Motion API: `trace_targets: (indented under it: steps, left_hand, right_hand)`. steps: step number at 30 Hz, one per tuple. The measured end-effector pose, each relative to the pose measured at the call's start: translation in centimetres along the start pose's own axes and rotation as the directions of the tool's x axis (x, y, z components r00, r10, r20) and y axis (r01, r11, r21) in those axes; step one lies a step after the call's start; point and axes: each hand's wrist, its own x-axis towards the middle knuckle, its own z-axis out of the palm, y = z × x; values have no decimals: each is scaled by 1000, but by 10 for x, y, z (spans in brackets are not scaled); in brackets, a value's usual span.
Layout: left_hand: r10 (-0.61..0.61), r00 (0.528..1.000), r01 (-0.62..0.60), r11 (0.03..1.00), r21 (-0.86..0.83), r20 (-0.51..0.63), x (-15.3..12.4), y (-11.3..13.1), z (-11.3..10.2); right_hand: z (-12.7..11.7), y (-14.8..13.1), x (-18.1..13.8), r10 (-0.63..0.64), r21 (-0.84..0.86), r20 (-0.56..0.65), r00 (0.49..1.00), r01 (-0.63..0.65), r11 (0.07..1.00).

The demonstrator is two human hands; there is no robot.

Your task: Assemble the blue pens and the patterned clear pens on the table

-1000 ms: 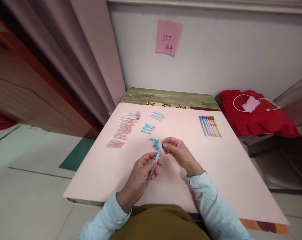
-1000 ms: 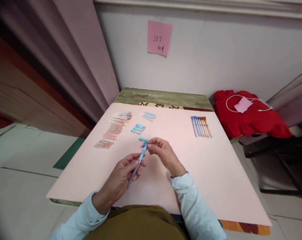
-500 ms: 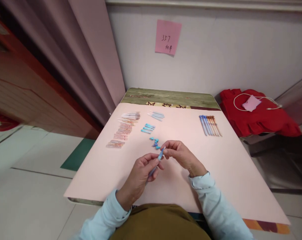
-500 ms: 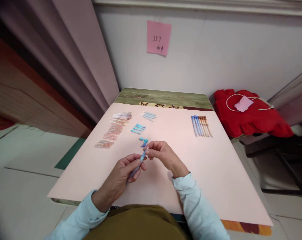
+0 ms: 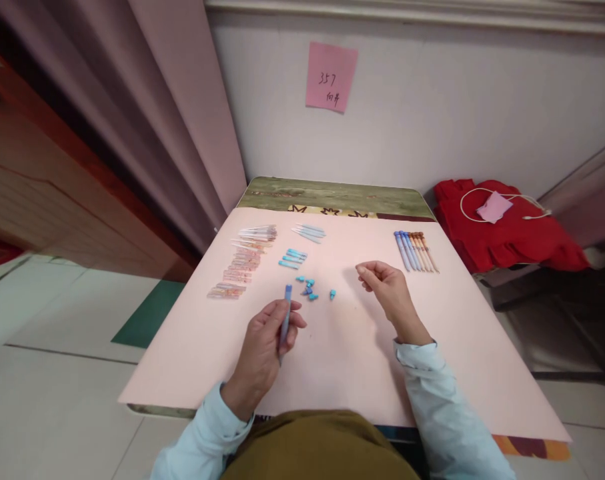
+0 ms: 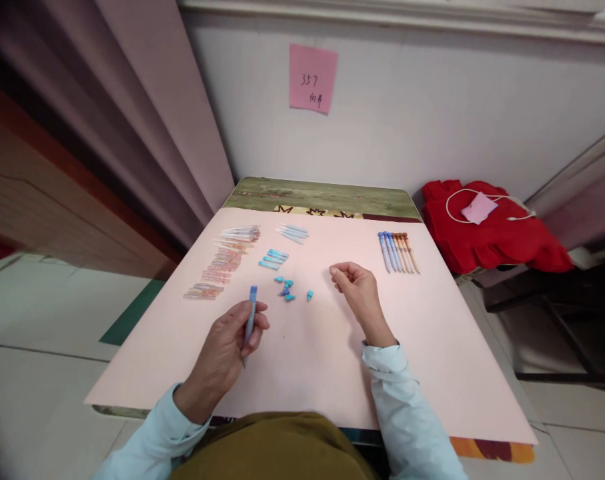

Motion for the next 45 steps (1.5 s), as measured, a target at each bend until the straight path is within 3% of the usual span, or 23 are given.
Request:
trace_targets:
  steps: [2, 5, 8, 11, 14, 16, 20, 24, 30, 33, 36, 41, 45]
  left_hand:
    - [26, 997, -26, 1000, 9, -72, 5, -1, -5]
    - [11, 994, -10, 1000, 5, -105, 12, -5, -11]
    - [-33, 996, 33, 999, 1, -87, 13, -8, -13]
    - [-40, 996, 40, 999, -1, -75, 12, -9, -12]
    - [-54, 997, 53, 998, -28, -50, 9, -10, -9]
    - [-92, 995, 91, 995, -52, -22, 7, -12, -5]
    - [-183, 982, 187, 977, -101, 43, 7, -15, 4]
    - [-254, 963, 267, 947, -178, 94, 11, -17, 9]
    - [-208, 977, 213, 968, -131, 50, 10, -14, 2]
    - [-176, 984, 177, 982, -66, 30, 7, -14, -2]
    - [-131, 991, 130, 991, 24, 29, 5, -15, -2]
    - [-10, 998, -4, 975, 222, 62, 4, -14, 4]
    - [98, 994, -110, 939, 325, 53, 3, -13, 3]
  right_hand:
    - [-5, 13, 1, -41, -233, 25, 999, 45, 971]
    - [3, 29, -4, -207, -447, 213, 955, 284, 848]
    - [15, 38, -7, -341, -517, 418, 842, 529, 673]
    - [19, 42, -6, -343, -527, 509, 789, 601, 600]
    - [17, 42, -6, -335, -539, 448, 829, 549, 638]
    - [17, 35, -9, -327, -501, 332, 884, 460, 733]
    - [24, 7, -16, -140, -91, 178, 974, 158, 983]
    - [35, -13, -17, 3, 249, 227, 974, -61, 967]
    - [44, 4, -15, 118, 383, 179, 977, -180, 906]
    - [42, 9, -16, 162, 416, 162, 973, -216, 883]
    - [40, 1, -19, 156, 342, 183, 971, -212, 915]
    - [42, -25, -30, 0, 246, 272, 962, -70, 967]
    - [46, -34, -36, -62, 286, 247, 967, -12, 958]
